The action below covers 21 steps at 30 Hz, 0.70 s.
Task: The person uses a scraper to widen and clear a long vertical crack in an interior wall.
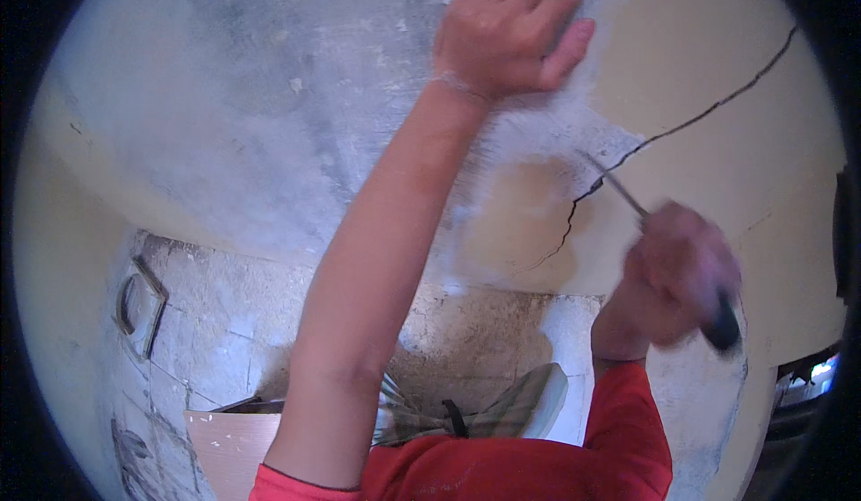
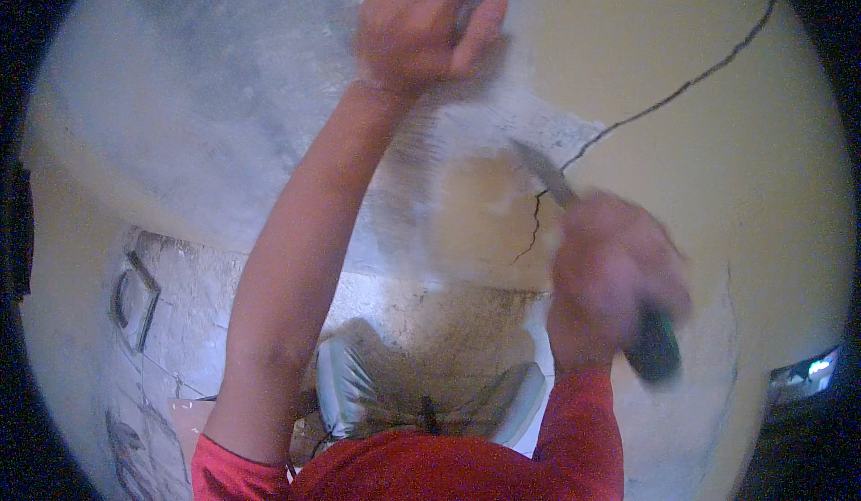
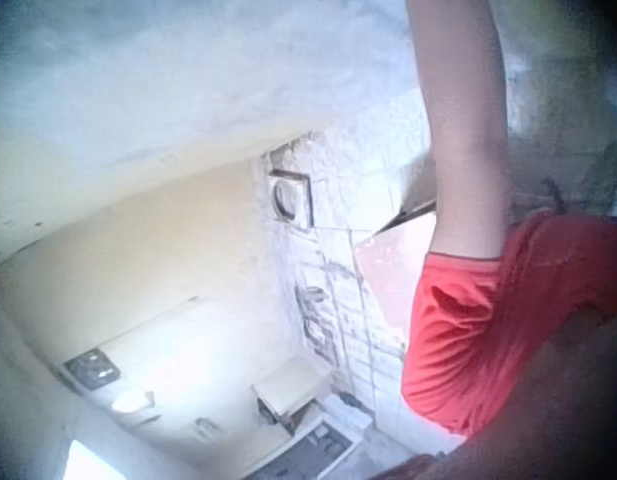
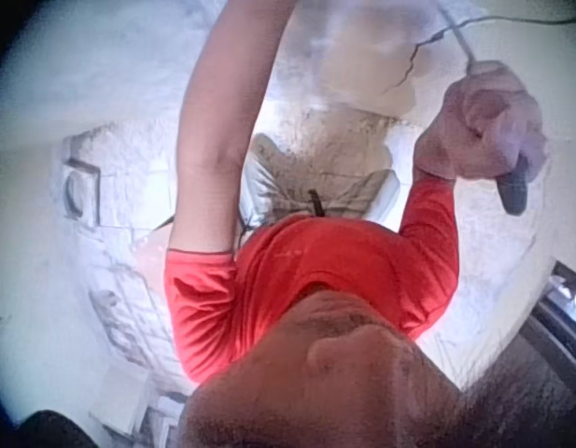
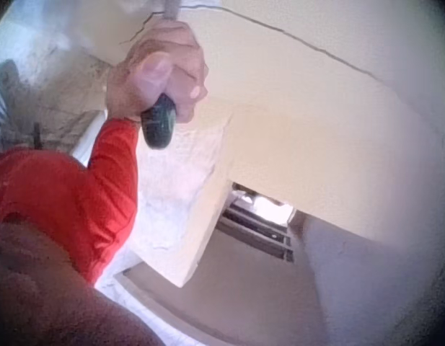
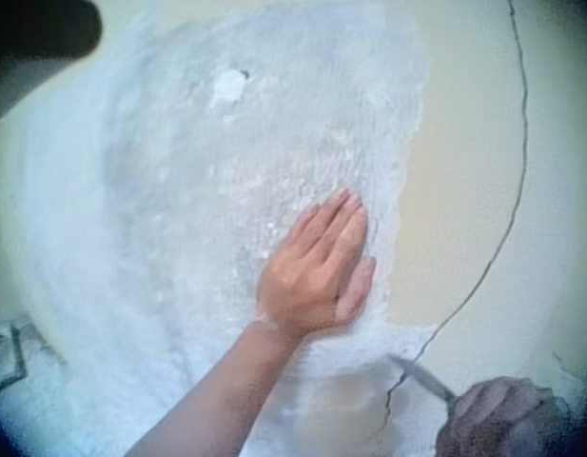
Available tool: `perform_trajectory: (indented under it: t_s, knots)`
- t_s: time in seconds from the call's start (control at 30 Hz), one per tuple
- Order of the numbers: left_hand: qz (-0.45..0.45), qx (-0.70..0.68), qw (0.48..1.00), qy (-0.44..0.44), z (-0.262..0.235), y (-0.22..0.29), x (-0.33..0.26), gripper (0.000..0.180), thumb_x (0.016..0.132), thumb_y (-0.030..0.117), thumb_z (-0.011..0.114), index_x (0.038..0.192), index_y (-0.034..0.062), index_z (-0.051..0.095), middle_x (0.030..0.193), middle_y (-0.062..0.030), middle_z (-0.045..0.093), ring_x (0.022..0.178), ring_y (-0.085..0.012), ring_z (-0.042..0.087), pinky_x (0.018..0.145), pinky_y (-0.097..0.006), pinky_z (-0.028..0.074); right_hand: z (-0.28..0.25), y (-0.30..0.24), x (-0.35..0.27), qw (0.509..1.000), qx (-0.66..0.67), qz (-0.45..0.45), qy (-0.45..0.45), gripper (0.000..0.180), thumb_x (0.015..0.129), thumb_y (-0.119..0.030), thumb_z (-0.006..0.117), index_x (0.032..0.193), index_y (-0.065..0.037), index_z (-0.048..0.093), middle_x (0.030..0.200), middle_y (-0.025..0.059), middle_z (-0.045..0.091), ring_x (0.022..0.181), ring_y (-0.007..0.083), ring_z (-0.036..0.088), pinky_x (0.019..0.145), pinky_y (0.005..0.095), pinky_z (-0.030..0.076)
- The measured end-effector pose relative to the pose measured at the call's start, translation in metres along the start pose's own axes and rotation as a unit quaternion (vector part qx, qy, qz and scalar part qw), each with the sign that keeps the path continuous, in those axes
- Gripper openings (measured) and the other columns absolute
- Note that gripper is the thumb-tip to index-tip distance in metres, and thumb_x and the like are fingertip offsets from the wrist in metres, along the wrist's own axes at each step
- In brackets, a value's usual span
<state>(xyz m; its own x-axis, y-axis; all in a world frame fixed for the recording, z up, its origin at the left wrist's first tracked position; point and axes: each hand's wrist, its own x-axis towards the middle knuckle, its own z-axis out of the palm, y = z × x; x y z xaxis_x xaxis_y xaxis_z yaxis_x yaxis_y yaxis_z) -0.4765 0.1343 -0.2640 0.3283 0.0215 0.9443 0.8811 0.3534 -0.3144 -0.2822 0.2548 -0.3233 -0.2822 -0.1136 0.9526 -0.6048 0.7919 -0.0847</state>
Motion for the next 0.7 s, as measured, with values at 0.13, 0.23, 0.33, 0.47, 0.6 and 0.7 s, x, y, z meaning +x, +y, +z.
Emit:
perform_trajectory:
  t_s: [0.13, 0.23, 0.33, 0.47, 0.6, 0.7]
  knots:
    - [-0.017, 0.001, 0.999, -0.048, -0.013, 0.002, -0.005, 0.045, 0.082, 0.020, 0.061, 0.119, -0.0056, 0.057, 0.123, -0.0205, 0.059, 0.120, -0.0332, 0.054, 0.101, -0.042, 0.043, 0.010, -0.012, -0.020, 0.973, -0.141, 0.176, -0.045, 0.002, 0.080, -0.011, 0.060, 0.083, -0.010, 0.059, 0.090, 0.0061, 0.056, 0.086, 0.0220, 0.054, 0.081, 0.0330, 0.042]
    - [-0.010, 0.007, 1.000, -0.027, -0.013, 0.001, -0.003, 0.045, 0.083, 0.020, 0.061, 0.119, -0.0058, 0.057, 0.123, -0.0206, 0.059, 0.120, -0.0333, 0.054, 0.102, -0.042, 0.043, 0.026, 0.012, -0.032, 0.994, -0.061, -0.053, 0.075, 0.012, 0.087, -0.015, 0.051, 0.081, -0.012, 0.061, 0.067, 0.0028, 0.052, 0.066, 0.0196, 0.058, 0.070, 0.0333, 0.049]
    - [-0.013, -0.008, 1.000, -0.002, -0.008, -0.004, -0.006, 0.045, 0.083, 0.021, 0.061, 0.119, -0.0056, 0.057, 0.123, -0.0203, 0.059, 0.119, -0.0327, 0.055, 0.102, -0.042, 0.043, 0.019, -0.005, -0.035, 0.986, -0.132, 0.096, 0.047, 0.017, 0.081, -0.008, 0.055, 0.064, -0.007, 0.052, 0.059, 0.0020, 0.052, 0.058, 0.0162, 0.055, 0.059, 0.0277, 0.046]
    - [-0.033, -0.012, 0.999, -0.024, -0.013, 0.003, -0.013, 0.044, 0.083, 0.021, 0.060, 0.118, -0.0055, 0.057, 0.122, -0.0200, 0.060, 0.119, -0.0319, 0.055, 0.102, -0.042, 0.043, 0.030, 0.013, -0.042, 0.993, -0.107, -0.025, -0.044, 0.020, 0.082, -0.007, 0.056, 0.062, -0.010, 0.052, 0.057, -0.0017, 0.051, 0.056, 0.0158, 0.053, 0.054, 0.0267, 0.045]
    - [-0.023, 0.018, 0.999, -0.046, -0.012, 0.001, -0.013, 0.043, 0.082, 0.021, 0.059, 0.118, -0.0042, 0.058, 0.121, -0.0195, 0.060, 0.118, -0.0310, 0.056, 0.101, -0.041, 0.043, 0.035, 0.008, -0.039, 0.953, -0.144, 0.170, -0.208, 0.007, 0.079, -0.017, 0.062, 0.073, -0.012, 0.062, 0.071, 0.0034, 0.062, 0.065, 0.0194, 0.060, 0.062, 0.0360, 0.051]
    - [-0.009, 0.029, 0.999, -0.027, -0.012, -0.003, -0.004, 0.043, 0.082, 0.021, 0.060, 0.117, -0.0036, 0.059, 0.121, -0.0190, 0.061, 0.118, -0.0306, 0.057, 0.100, -0.041, 0.043, 0.024, 0.005, -0.027, 0.998, 0.030, 0.008, 0.059, 0.013, 0.080, -0.008, 0.058, 0.067, -0.008, 0.056, 0.063, 0.0026, 0.056, 0.057, 0.0135, 0.055, 0.057, 0.0284, 0.048]
